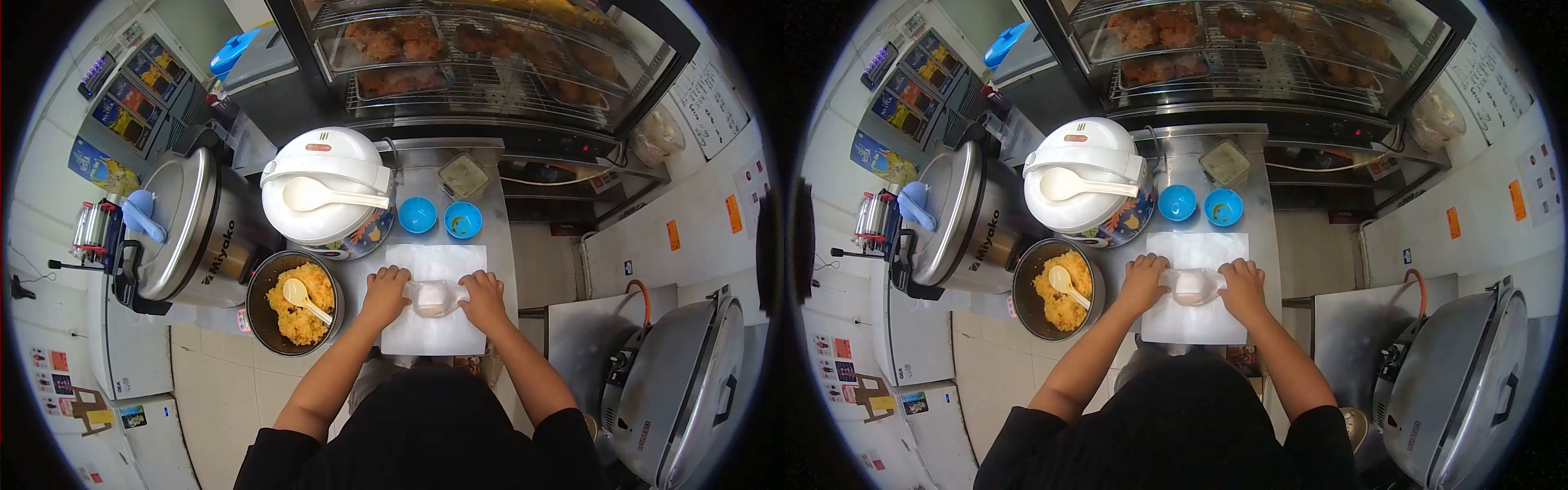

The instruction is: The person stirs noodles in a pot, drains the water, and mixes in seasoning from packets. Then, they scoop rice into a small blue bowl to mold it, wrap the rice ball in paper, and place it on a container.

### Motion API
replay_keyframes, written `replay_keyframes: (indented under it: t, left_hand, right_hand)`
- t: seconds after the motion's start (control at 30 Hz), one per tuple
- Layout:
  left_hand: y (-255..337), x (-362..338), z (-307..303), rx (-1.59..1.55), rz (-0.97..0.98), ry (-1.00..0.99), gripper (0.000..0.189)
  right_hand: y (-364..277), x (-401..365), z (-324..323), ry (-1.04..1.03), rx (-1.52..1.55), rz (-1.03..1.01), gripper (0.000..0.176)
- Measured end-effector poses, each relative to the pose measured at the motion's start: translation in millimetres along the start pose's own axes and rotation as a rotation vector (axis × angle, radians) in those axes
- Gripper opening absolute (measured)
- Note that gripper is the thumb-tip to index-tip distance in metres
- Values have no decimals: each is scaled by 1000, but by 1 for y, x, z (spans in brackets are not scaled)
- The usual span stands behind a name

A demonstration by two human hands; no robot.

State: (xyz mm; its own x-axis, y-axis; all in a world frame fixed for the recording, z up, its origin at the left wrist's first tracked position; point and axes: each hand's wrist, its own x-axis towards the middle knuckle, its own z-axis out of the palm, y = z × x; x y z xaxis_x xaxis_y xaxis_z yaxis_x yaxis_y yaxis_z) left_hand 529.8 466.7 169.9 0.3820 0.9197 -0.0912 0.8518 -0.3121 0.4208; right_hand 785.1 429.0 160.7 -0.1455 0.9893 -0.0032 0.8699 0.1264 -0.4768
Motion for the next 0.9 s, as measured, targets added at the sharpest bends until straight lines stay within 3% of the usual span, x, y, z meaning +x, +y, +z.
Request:
replay_keyframes:
  t: [0.17, 0.27, 0.37, 0.47, 0.57, 0.77, 0.87, 0.9]
  left_hand:
    - [4, -10, -12, -33, -1, 101, 47]
    - [0, -18, -11, -41, 99, 64, 37]
    - [2, -26, -5, -7, 132, 93, 29]
    - [2, -31, -1, 40, 115, 54, 27]
    - [4, -36, -5, 60, 79, -39, 29]
    - [1, -53, 2, -131, 42, 21, 44]
    - [8, -57, 10, -328, -78, 257, 51]
    - [7, -56, 11, -282, -58, 217, 51]
  right_hand:
    - [-9, -10, -9, 91, 71, -53, 46]
    - [-8, -15, -10, 92, 96, -130, 39]
    - [3, -19, 4, -30, 14, -122, 31]
    - [-10, -24, -5, 106, -46, -159, 27]
    - [-10, -30, -8, 105, -110, -218, 25]
    - [0, -52, -5, 48, -25, -274, 28]
    - [7, -56, 5, 15, 220, -122, 30]
    - [6, -56, 6, 28, 250, -78, 28]
